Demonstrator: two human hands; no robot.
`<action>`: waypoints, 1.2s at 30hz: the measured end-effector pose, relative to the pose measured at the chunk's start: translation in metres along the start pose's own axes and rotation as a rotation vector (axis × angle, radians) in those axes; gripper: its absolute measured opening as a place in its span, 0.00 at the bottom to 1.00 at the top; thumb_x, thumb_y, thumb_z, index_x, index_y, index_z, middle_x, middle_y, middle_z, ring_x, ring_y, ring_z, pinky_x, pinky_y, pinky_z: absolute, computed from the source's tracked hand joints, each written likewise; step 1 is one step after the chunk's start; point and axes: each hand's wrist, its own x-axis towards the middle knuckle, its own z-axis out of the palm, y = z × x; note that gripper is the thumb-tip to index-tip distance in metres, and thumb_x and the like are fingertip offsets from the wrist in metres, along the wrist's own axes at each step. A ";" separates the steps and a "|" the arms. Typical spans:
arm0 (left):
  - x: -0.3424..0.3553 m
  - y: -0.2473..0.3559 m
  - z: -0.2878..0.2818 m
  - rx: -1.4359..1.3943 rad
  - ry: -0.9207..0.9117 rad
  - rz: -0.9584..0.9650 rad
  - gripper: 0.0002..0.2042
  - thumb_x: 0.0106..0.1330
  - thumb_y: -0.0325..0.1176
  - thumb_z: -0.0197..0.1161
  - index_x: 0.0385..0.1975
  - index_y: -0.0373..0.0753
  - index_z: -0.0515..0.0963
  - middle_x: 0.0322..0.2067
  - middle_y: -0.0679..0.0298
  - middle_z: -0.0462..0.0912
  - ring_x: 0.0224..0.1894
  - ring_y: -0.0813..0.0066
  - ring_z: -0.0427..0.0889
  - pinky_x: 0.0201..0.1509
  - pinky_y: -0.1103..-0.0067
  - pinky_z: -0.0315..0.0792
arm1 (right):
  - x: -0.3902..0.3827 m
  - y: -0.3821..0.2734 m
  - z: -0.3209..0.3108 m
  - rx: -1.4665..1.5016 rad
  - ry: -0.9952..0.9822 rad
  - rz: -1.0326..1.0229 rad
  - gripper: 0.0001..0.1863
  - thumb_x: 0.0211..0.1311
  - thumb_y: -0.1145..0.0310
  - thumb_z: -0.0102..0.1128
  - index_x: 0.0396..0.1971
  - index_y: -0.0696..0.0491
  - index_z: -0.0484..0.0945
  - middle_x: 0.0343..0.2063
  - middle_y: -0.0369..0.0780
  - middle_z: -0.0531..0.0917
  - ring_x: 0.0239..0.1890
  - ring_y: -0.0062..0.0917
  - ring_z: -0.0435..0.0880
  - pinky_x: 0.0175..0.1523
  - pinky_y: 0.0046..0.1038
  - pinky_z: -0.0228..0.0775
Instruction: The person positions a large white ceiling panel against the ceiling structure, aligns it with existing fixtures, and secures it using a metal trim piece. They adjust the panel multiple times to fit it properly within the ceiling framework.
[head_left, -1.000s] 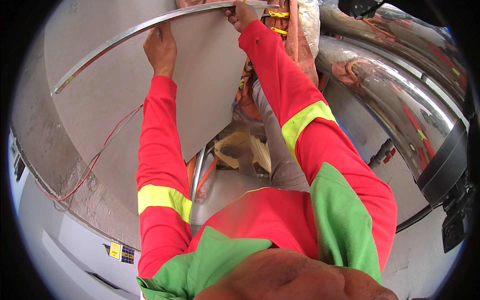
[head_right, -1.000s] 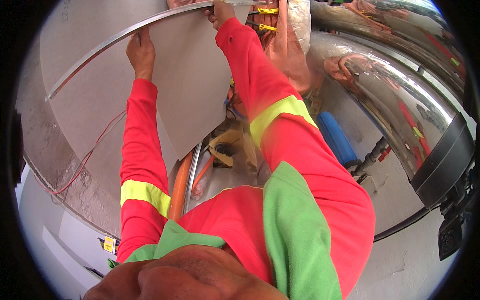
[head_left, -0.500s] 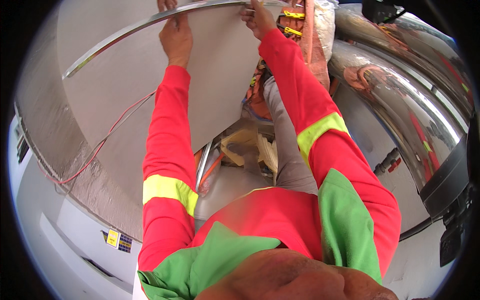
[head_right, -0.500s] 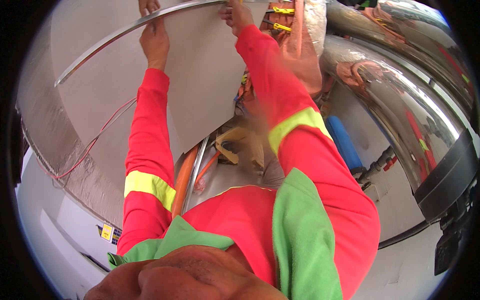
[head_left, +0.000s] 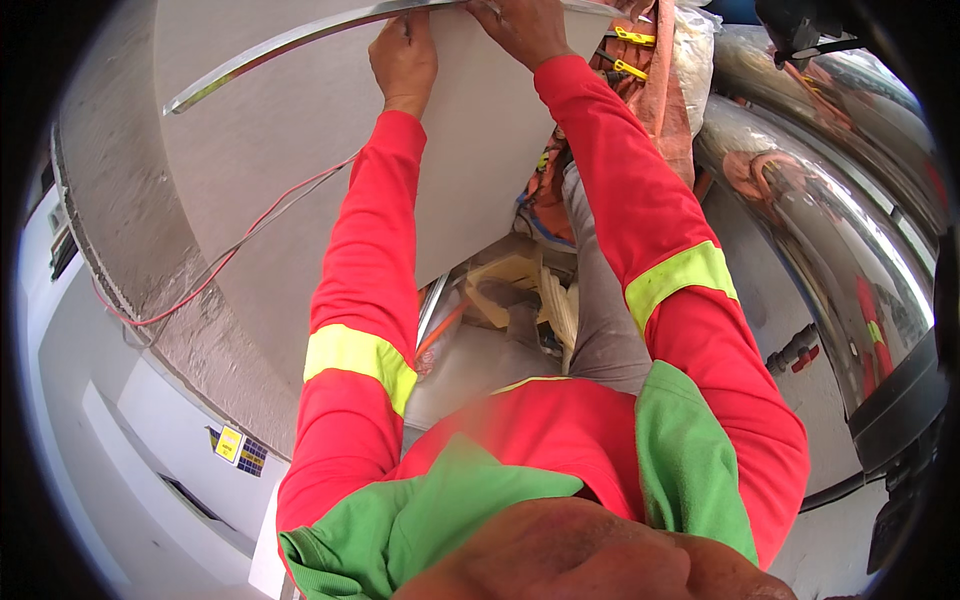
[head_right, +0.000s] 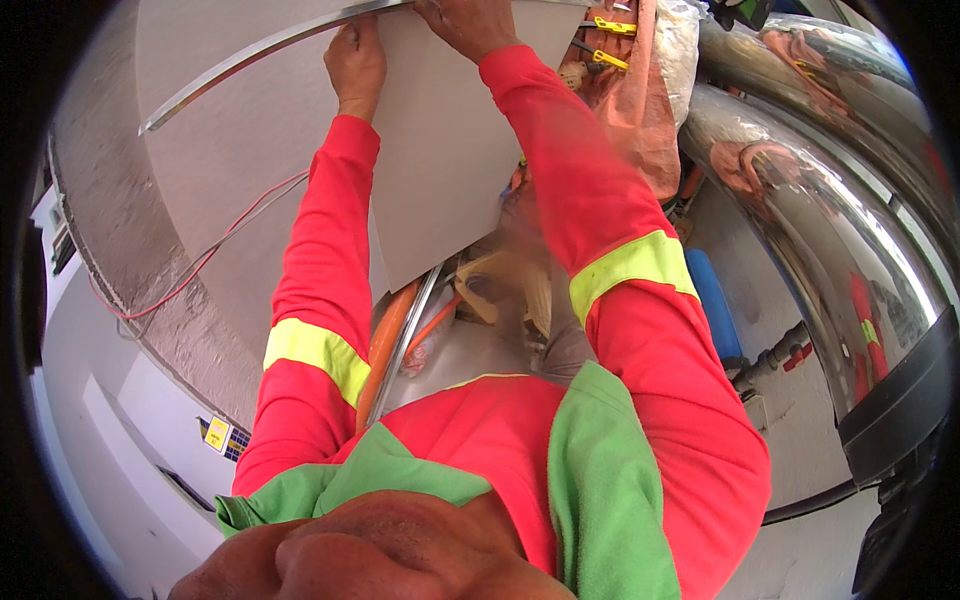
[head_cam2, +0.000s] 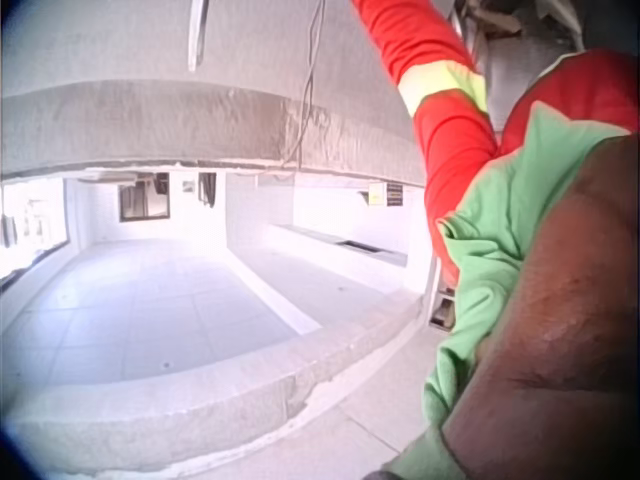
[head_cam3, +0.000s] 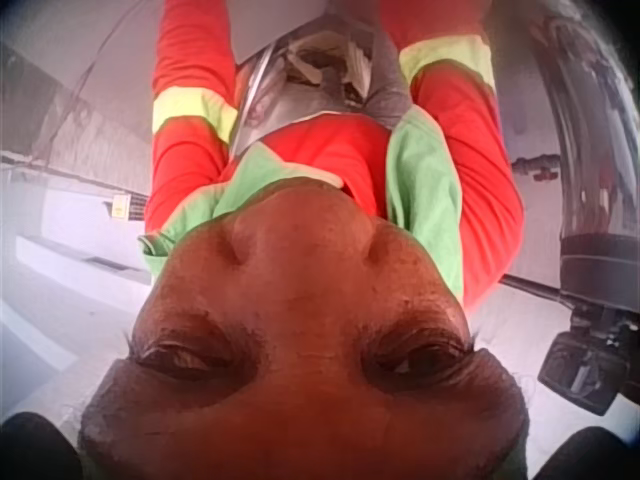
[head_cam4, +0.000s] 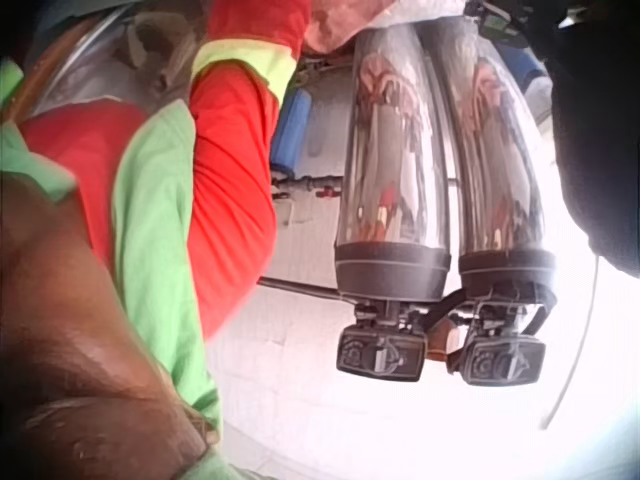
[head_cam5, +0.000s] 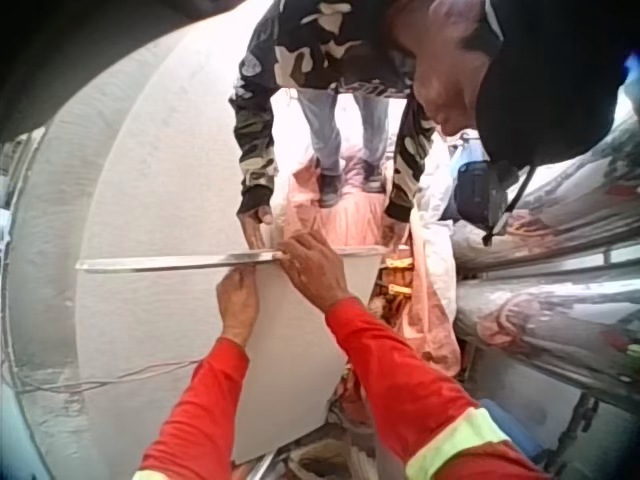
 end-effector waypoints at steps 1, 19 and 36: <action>0.001 -0.002 0.001 0.048 -0.009 0.023 0.21 0.70 0.48 0.55 0.34 0.31 0.80 0.30 0.43 0.81 0.35 0.43 0.80 0.40 0.60 0.72 | 0.002 0.001 0.002 -0.017 -0.017 -0.022 0.07 0.54 0.70 0.66 0.34 0.51 0.80 0.35 0.38 0.80 0.41 0.37 0.80 0.45 0.36 0.74; -0.005 0.005 0.005 0.030 0.060 0.047 0.23 0.72 0.48 0.52 0.33 0.29 0.79 0.29 0.42 0.81 0.35 0.40 0.78 0.40 0.60 0.70 | -0.003 -0.003 0.003 0.017 0.078 0.001 0.03 0.57 0.69 0.65 0.30 0.51 0.80 0.32 0.37 0.81 0.38 0.34 0.81 0.41 0.33 0.74; -0.006 0.021 -0.007 -0.056 0.039 -0.045 0.23 0.72 0.49 0.52 0.38 0.31 0.81 0.24 0.51 0.81 0.27 0.56 0.78 0.36 0.69 0.71 | -0.123 0.171 0.021 0.981 0.570 1.627 0.20 0.69 0.55 0.52 0.50 0.54 0.69 0.34 0.37 0.81 0.28 0.20 0.78 0.28 0.23 0.59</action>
